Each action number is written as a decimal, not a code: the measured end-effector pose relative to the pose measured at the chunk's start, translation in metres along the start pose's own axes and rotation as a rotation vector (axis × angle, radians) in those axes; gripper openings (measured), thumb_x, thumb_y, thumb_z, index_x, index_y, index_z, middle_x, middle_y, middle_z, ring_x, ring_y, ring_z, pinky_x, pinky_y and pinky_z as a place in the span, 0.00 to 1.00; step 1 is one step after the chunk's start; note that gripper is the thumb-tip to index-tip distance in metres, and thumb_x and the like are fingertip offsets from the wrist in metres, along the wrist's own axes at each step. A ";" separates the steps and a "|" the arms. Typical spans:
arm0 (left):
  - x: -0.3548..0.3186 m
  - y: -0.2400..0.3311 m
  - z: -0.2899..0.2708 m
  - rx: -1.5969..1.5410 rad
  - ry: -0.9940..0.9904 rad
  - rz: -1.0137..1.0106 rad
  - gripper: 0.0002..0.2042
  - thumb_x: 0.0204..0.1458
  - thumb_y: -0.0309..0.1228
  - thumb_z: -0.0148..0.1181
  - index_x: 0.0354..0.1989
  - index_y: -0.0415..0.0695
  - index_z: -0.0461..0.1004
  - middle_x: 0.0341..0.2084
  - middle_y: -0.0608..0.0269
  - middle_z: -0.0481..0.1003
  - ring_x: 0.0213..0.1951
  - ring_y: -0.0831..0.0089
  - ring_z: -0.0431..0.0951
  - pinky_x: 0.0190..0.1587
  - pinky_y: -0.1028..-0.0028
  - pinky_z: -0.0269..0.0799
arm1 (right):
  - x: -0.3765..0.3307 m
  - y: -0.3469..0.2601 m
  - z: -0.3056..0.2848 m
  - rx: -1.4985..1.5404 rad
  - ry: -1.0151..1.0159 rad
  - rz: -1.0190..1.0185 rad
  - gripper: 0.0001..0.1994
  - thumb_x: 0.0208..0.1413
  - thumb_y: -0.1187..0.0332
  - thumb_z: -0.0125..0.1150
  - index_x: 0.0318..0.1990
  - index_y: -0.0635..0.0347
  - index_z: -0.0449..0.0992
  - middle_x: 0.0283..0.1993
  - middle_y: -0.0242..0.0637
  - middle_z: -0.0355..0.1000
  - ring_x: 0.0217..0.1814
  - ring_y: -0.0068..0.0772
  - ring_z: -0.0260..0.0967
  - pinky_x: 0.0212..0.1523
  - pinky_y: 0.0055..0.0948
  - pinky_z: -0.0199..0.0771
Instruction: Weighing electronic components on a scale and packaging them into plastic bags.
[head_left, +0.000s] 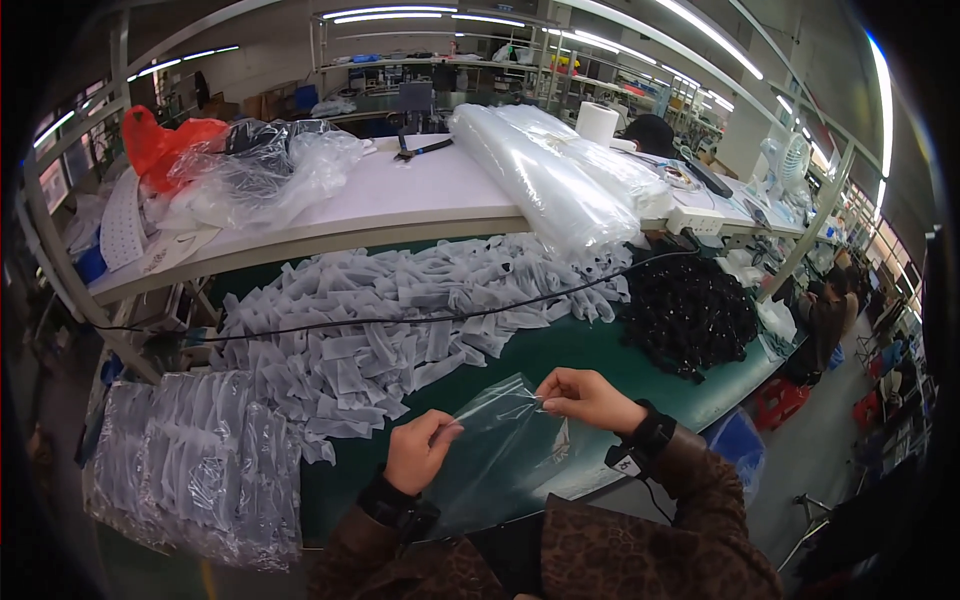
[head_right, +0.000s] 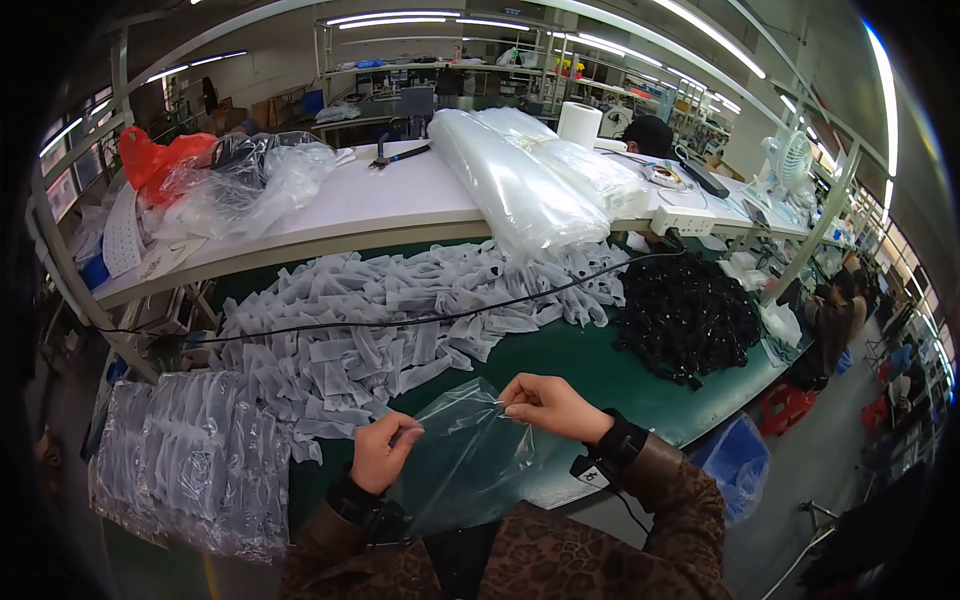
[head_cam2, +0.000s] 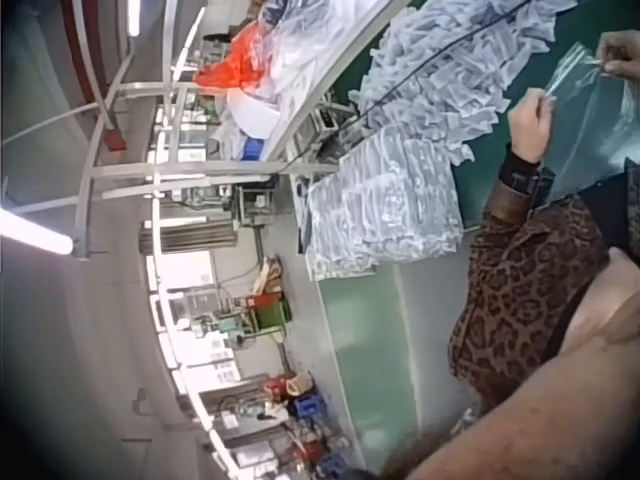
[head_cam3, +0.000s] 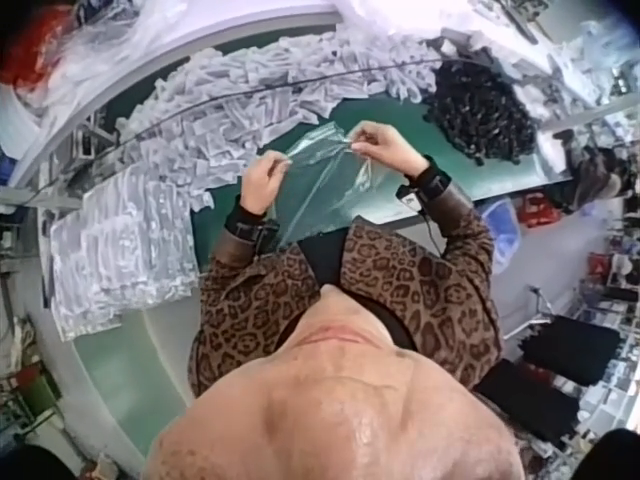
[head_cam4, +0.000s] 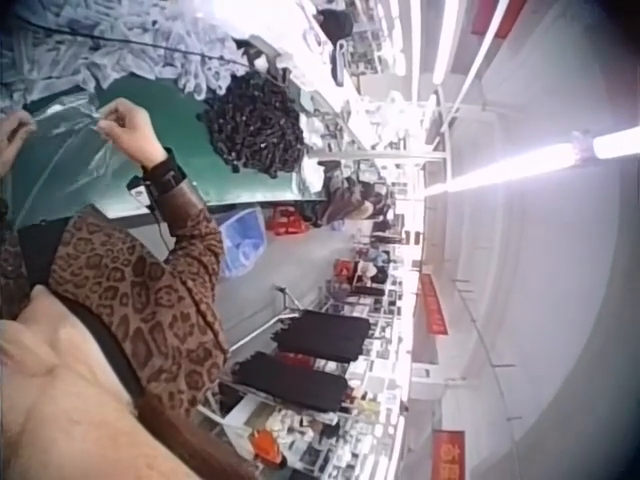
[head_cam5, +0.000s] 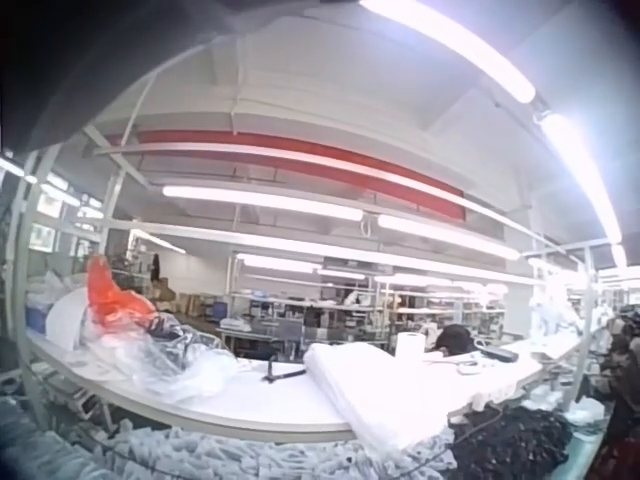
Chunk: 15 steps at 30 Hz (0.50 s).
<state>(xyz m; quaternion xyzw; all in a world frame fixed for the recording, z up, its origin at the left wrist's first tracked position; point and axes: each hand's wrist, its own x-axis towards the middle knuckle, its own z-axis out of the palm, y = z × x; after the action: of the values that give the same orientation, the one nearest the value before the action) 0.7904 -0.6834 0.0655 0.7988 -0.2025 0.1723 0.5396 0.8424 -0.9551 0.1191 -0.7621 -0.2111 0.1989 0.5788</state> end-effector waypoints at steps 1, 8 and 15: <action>-0.001 -0.008 -0.002 0.008 -0.003 -0.005 0.04 0.48 0.26 0.58 0.31 0.38 0.73 0.18 0.62 0.71 0.20 0.76 0.71 0.27 0.76 0.66 | 0.001 0.002 0.003 0.004 0.005 0.003 0.09 0.57 0.67 0.56 0.37 0.65 0.71 0.30 0.28 0.70 0.31 0.15 0.64 0.34 0.17 0.66; 0.012 -0.025 0.002 0.080 -0.201 -0.064 0.07 0.52 0.28 0.56 0.34 0.38 0.74 0.10 0.65 0.66 0.15 0.82 0.64 0.19 0.80 0.58 | 0.010 0.020 -0.001 -0.095 -0.028 0.041 0.11 0.55 0.63 0.58 0.32 0.64 0.73 0.24 0.26 0.68 0.25 0.14 0.63 0.28 0.17 0.65; 0.039 -0.030 0.043 -0.205 -0.117 -0.469 0.06 0.53 0.27 0.54 0.28 0.38 0.74 0.10 0.73 0.65 0.14 0.88 0.61 0.17 0.83 0.53 | 0.001 0.056 -0.049 -0.089 0.079 0.028 0.11 0.55 0.63 0.57 0.31 0.63 0.74 0.23 0.26 0.68 0.23 0.14 0.62 0.26 0.17 0.63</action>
<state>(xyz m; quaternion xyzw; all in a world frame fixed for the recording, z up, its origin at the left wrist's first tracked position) 0.8418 -0.7191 0.0452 0.7738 -0.0590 -0.0252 0.6302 0.8748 -1.0072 0.0772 -0.7972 -0.1863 0.1671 0.5493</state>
